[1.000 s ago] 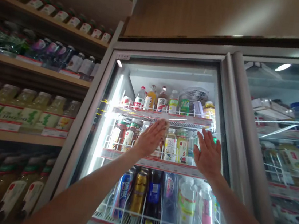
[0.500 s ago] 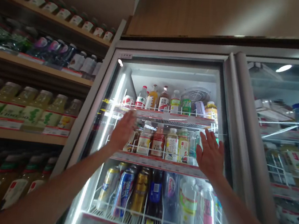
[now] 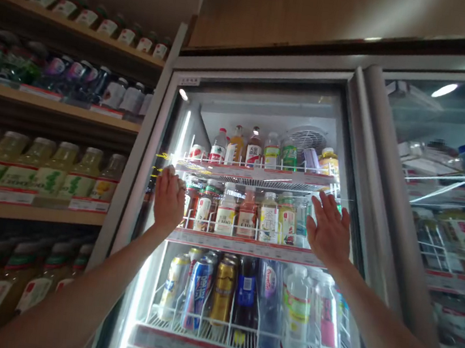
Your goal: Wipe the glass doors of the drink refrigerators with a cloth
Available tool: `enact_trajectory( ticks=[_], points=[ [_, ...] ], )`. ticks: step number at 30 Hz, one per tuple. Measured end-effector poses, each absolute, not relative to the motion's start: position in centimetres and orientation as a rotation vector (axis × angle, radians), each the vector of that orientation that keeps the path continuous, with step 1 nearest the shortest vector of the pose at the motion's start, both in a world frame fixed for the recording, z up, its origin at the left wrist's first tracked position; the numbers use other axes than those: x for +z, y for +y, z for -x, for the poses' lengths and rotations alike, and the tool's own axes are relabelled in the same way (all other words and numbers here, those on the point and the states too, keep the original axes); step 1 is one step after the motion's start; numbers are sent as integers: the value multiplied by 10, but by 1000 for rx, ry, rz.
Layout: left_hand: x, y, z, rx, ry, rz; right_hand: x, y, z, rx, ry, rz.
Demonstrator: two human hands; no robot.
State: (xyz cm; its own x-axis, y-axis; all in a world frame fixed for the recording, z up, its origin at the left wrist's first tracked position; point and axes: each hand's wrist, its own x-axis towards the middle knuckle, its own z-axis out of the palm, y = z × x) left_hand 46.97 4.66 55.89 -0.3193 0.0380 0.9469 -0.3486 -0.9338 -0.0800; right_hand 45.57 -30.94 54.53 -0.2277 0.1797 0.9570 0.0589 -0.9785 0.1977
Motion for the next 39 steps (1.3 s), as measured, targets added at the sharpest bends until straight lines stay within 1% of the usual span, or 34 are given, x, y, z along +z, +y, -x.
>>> enact_trajectory(
  ticks=[1,2,5,6,7,8,10,12,14,17,18,19,20,23,25,26,29,30,31,35,37,39],
  points=[
    [558,43,-469,2318,-396,-1670,545,-309,-456,2389,289,-1895],
    [555,35,-468,2307,-491,-1723,545,-310,-456,2390,285,-1892],
    [543,9,-467,2284,-1017,-1986,544,-311,-456,2375,292,-1903],
    [542,10,-468,2282,-1098,-2033,543,-312,-456,2369,300,-1908],
    [543,18,-468,2301,-1056,-2032,542,-311,-455,2363,306,-1912],
    [546,30,-467,2329,-915,-1988,541,-311,-455,2365,305,-1913],
    [554,57,-467,2359,-525,-1791,540,-308,-454,2374,285,-1924],
    [557,64,-467,2349,-373,-1686,539,-306,-454,2379,254,-1940],
    [552,46,-467,2357,-534,-1758,539,-306,-454,2376,242,-1950],
    [540,12,-466,2361,-1056,-1953,538,-308,-455,2365,255,-1954],
    [539,11,-465,2367,-1145,-1967,538,-309,-455,2365,261,-1951],
    [541,16,-465,2377,-1150,-1956,537,-310,-455,2365,264,-1946],
    [545,27,-465,2396,-1057,-1911,537,-311,-455,2366,265,-1942],
    [558,62,-467,2405,-567,-1687,536,-311,-456,2369,266,-1938],
    [560,62,-469,2370,-460,-1644,536,-310,-456,2370,267,-1941],
    [558,54,-469,2362,-540,-1694,536,-310,-456,2371,270,-1939],
    [554,31,-469,2327,-1037,-1959,537,-310,-456,2374,269,-1933],
    [556,31,-468,2325,-1097,-1987,537,-310,-456,2374,270,-1932],
    [559,36,-467,2337,-1062,-1971,537,-310,-456,2373,271,-1935],
    [578,57,-464,2385,-611,-1714,537,-310,-456,2376,273,-1937],
    [577,40,-465,2395,-632,-1727,537,-310,-457,2381,286,-1923],
    [572,13,-468,2384,-841,-1862,537,-311,-457,2387,301,-1914]
  ],
)
